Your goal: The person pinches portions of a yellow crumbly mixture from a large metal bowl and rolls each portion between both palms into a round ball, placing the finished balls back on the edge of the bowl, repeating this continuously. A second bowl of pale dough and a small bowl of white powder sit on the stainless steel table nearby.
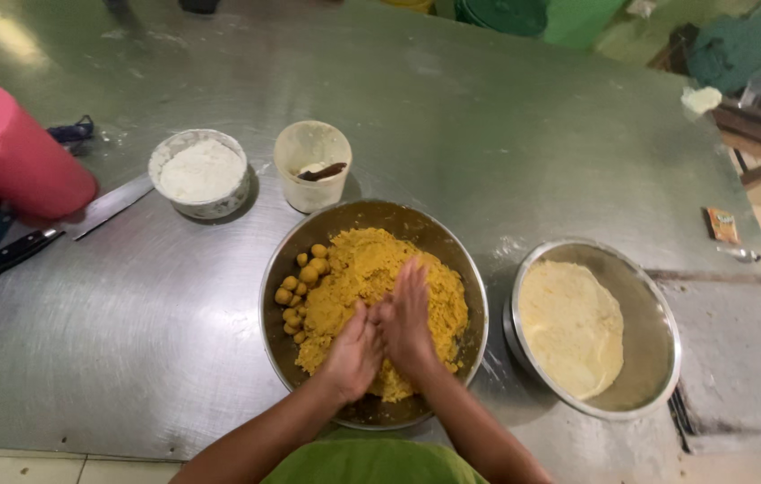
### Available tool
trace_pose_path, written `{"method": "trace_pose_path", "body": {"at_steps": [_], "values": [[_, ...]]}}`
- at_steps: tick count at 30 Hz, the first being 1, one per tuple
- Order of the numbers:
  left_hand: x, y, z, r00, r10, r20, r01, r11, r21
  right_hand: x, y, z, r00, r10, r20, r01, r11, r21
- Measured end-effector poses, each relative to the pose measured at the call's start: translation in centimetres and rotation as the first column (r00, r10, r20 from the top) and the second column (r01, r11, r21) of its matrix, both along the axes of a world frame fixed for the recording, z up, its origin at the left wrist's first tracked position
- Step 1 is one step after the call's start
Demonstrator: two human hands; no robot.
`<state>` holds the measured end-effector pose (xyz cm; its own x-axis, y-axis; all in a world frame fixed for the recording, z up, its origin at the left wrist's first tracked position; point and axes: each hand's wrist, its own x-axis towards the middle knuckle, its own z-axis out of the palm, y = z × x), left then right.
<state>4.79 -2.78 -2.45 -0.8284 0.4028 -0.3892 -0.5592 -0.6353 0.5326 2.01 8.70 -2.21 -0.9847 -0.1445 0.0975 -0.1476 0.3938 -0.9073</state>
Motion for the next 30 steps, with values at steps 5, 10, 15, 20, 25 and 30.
{"method": "trace_pose_path", "body": {"at_steps": [5, 10, 15, 20, 25, 30], "values": [[0.4, 0.4, -0.9, 0.998, 0.014, -0.064, -0.013, 1.0, 0.021, 0.4, -0.9, 1.6, 0.962, 0.228, -0.151, -0.196, 0.96, 0.201], [0.0, -0.2, -1.2, 0.998, 0.057, -0.034, -0.056, 0.998, 0.032, 0.1, 0.1, 0.7, 0.958, 0.011, 0.288, 0.12, 0.894, -0.432], [0.4, 0.4, -0.5, 0.999, 0.036, 0.041, -0.037, 0.999, 0.016, 0.5, 1.0, -2.4, 0.831, 0.3, -0.468, -0.138, 0.927, 0.349], [0.1, 0.5, 0.0, 0.999, 0.045, 0.001, -0.045, 0.999, 0.015, -0.6, 2.2, -2.6, 0.93, 0.141, -0.339, -0.004, 0.927, 0.375], [0.4, -0.1, 0.1, 0.994, 0.099, 0.05, -0.103, 0.991, 0.081, 1.8, 1.6, -1.8, 0.899, 0.288, -0.329, -0.172, 0.925, 0.34], [0.8, 1.2, 1.0, 1.0, 0.008, -0.01, -0.008, 0.999, -0.037, -0.8, 1.8, -0.2, 0.943, 0.182, -0.278, -0.083, 0.939, 0.333]]}}
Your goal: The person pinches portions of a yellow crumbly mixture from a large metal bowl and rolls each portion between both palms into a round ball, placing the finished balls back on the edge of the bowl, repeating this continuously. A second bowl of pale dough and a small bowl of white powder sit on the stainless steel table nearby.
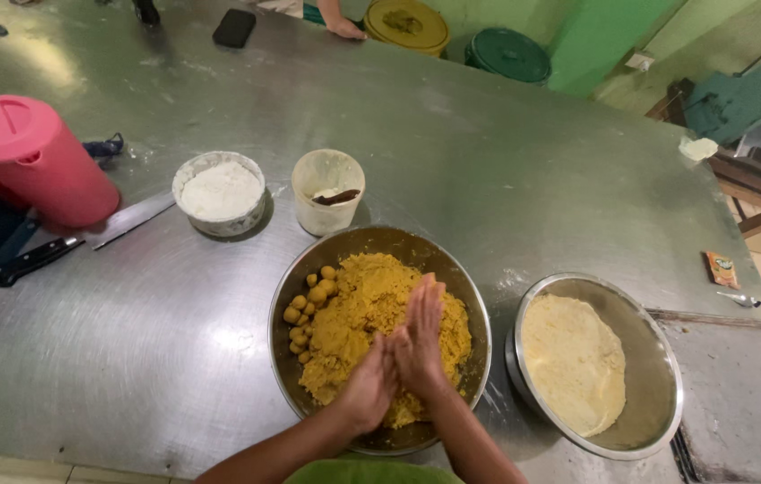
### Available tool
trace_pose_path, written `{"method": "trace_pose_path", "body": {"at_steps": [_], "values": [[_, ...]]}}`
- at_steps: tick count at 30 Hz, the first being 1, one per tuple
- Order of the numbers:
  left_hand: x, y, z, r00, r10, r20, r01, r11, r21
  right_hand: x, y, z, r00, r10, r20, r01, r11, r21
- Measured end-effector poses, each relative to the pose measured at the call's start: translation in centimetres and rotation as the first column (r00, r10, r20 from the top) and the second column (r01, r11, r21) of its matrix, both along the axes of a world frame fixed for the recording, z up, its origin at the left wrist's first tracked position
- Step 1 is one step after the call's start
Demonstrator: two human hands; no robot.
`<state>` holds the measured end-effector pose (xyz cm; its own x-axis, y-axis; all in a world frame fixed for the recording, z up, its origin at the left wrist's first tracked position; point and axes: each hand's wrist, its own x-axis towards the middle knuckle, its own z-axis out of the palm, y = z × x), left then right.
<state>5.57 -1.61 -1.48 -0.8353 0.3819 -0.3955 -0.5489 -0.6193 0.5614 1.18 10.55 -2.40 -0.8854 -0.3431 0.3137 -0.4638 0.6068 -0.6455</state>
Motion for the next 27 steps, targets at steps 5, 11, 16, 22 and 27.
{"method": "trace_pose_path", "body": {"at_steps": [5, 11, 16, 22, 27], "values": [[-1.1, -0.8, -0.1, 0.989, 0.145, 0.005, -0.145, 0.989, 0.037, 0.8, -0.2, 0.4, 0.899, -0.198, 0.391, -0.003, 0.89, 0.457], [-0.5, 0.8, -2.3, 0.994, 0.11, 0.013, -0.11, 0.974, 0.2, 0.4, -0.8, 0.6, 0.997, -0.057, -0.055, 0.068, 0.971, 0.228], [-1.2, -0.4, -2.9, 0.978, 0.199, -0.058, -0.178, 0.95, 0.256, 0.5, -0.9, 0.5, 0.988, 0.075, -0.138, -0.048, 0.981, 0.19], [-0.5, -0.5, -1.5, 0.993, 0.116, -0.01, -0.113, 0.979, 0.169, -0.2, -1.5, -1.1, 0.971, 0.047, -0.234, -0.01, 0.987, 0.158], [-1.6, -1.4, -1.1, 0.965, 0.178, 0.193, -0.238, 0.905, 0.352, 1.0, -1.6, -1.1, 0.966, 0.123, 0.227, -0.097, 0.988, -0.124]]}}
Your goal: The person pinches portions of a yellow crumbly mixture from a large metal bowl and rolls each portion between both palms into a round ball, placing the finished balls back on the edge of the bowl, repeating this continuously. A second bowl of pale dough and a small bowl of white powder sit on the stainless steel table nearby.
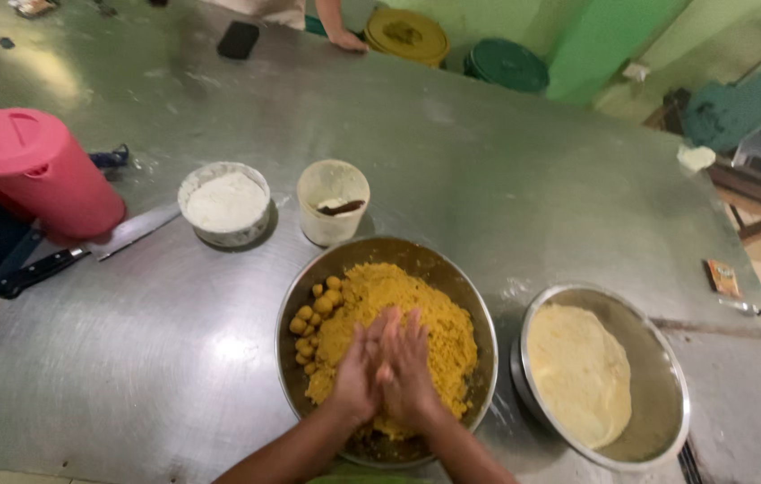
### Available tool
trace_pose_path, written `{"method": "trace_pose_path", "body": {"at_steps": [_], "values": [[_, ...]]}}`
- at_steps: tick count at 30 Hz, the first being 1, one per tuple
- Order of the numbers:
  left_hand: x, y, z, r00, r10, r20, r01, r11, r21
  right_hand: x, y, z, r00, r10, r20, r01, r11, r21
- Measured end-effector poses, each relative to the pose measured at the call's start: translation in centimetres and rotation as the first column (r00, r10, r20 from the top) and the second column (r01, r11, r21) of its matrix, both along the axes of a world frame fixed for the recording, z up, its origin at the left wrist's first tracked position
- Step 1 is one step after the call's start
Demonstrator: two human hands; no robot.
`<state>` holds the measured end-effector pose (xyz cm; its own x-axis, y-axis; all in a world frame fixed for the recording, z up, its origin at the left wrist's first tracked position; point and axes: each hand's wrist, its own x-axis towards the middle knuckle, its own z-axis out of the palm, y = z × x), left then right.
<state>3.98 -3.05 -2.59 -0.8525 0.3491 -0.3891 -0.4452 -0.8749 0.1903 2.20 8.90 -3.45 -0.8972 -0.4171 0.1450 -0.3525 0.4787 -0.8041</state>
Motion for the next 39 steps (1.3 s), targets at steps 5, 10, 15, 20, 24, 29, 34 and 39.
{"method": "trace_pose_path", "body": {"at_steps": [5, 10, 15, 20, 24, 29, 34, 39], "values": [[-0.3, 1.8, -1.4, 0.975, -0.059, -0.213, 0.036, 0.993, -0.11, -0.5, 1.0, 0.6, 0.915, -0.029, -0.403, 0.06, 0.996, 0.064], [-1.9, 0.5, -3.2, 0.972, 0.046, -0.229, -0.051, 0.999, -0.014, -1.6, 1.3, -1.8, 0.866, 0.05, -0.497, 0.029, 0.988, 0.15], [-0.6, 1.5, -2.5, 0.953, -0.006, -0.303, -0.057, 0.978, -0.199, -2.1, 0.9, -3.4, 0.869, 0.098, -0.485, -0.01, 0.984, 0.181], [-1.0, 0.3, -1.1, 0.985, -0.052, -0.165, 0.017, 0.978, -0.208, -2.1, 0.9, -2.8, 0.888, 0.017, -0.46, 0.146, 0.938, 0.316], [-1.1, 0.0, -0.9, 0.976, -0.04, -0.213, -0.002, 0.981, -0.193, -0.3, 0.9, -2.4, 0.925, 0.12, -0.36, -0.017, 0.961, 0.274], [0.0, 2.1, -1.2, 0.971, -0.188, -0.147, 0.131, 0.936, -0.326, -1.9, 1.1, -1.2, 0.901, -0.068, -0.428, 0.178, 0.959, 0.221], [-0.5, 1.3, 0.0, 0.994, -0.083, -0.078, 0.058, 0.96, -0.274, -0.5, 1.5, -1.2, 0.965, 0.085, -0.247, 0.042, 0.882, 0.469], [1.0, 2.2, 2.2, 0.967, -0.186, -0.173, 0.122, 0.937, -0.327, -0.9, 3.0, -0.7, 0.944, -0.054, -0.326, 0.109, 0.982, 0.153]]}}
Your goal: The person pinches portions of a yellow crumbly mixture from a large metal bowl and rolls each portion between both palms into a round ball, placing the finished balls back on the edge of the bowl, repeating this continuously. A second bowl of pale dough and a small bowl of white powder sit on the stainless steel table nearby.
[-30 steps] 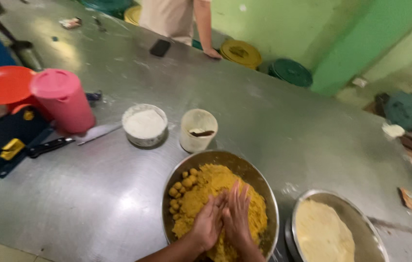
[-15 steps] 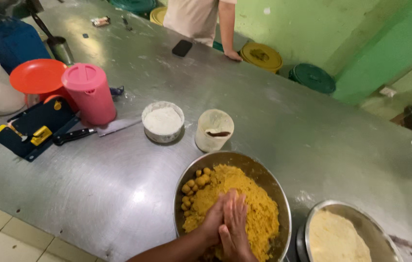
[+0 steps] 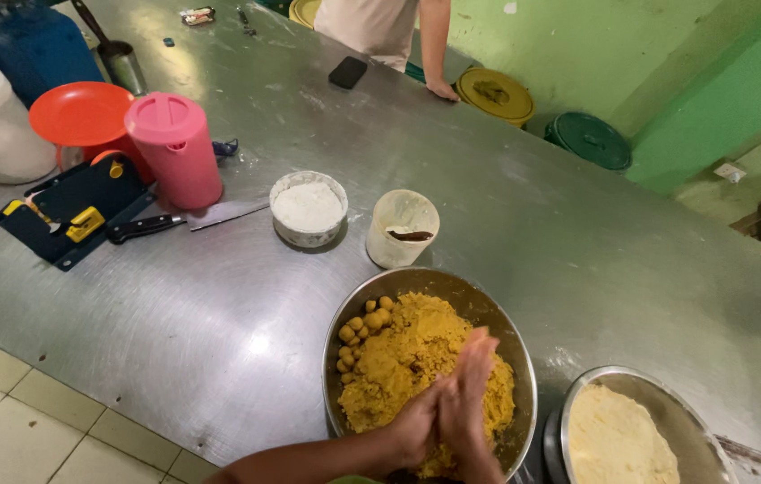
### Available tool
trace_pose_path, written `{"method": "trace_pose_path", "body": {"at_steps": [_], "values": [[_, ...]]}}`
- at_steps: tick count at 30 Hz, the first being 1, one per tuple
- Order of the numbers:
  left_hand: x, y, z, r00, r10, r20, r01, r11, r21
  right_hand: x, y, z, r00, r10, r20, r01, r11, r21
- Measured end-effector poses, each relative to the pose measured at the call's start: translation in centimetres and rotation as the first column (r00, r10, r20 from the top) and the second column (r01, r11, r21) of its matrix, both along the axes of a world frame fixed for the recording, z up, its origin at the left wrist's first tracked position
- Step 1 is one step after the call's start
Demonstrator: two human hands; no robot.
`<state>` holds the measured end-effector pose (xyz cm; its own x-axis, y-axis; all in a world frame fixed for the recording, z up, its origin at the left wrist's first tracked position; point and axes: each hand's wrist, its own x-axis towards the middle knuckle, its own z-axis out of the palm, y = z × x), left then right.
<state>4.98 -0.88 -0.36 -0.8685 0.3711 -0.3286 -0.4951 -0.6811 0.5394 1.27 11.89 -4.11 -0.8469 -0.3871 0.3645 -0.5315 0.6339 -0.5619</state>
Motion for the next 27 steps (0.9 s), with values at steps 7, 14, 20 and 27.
{"method": "trace_pose_path", "body": {"at_steps": [7, 14, 20, 27], "values": [[-0.9, -0.8, -1.8, 0.975, 0.113, 0.192, -0.144, 0.977, 0.156, -0.3, -1.3, -0.3, 0.997, 0.063, -0.052, -0.062, 0.998, 0.032], [-0.7, -0.7, -4.7, 0.977, 0.189, 0.098, -0.207, 0.947, 0.245, -1.1, -1.4, 0.3, 0.993, -0.026, -0.113, 0.05, 0.976, 0.213], [-2.0, -1.9, -4.8, 0.963, 0.166, 0.212, -0.221, 0.938, 0.267, -0.1, -2.5, 3.6, 0.96, 0.272, 0.062, -0.194, 0.811, -0.552], [-5.5, -4.5, -3.7, 0.932, 0.358, 0.063, -0.361, 0.891, 0.277, -1.4, 1.7, 7.2, 0.985, -0.141, 0.098, 0.161, 0.957, -0.242]]}}
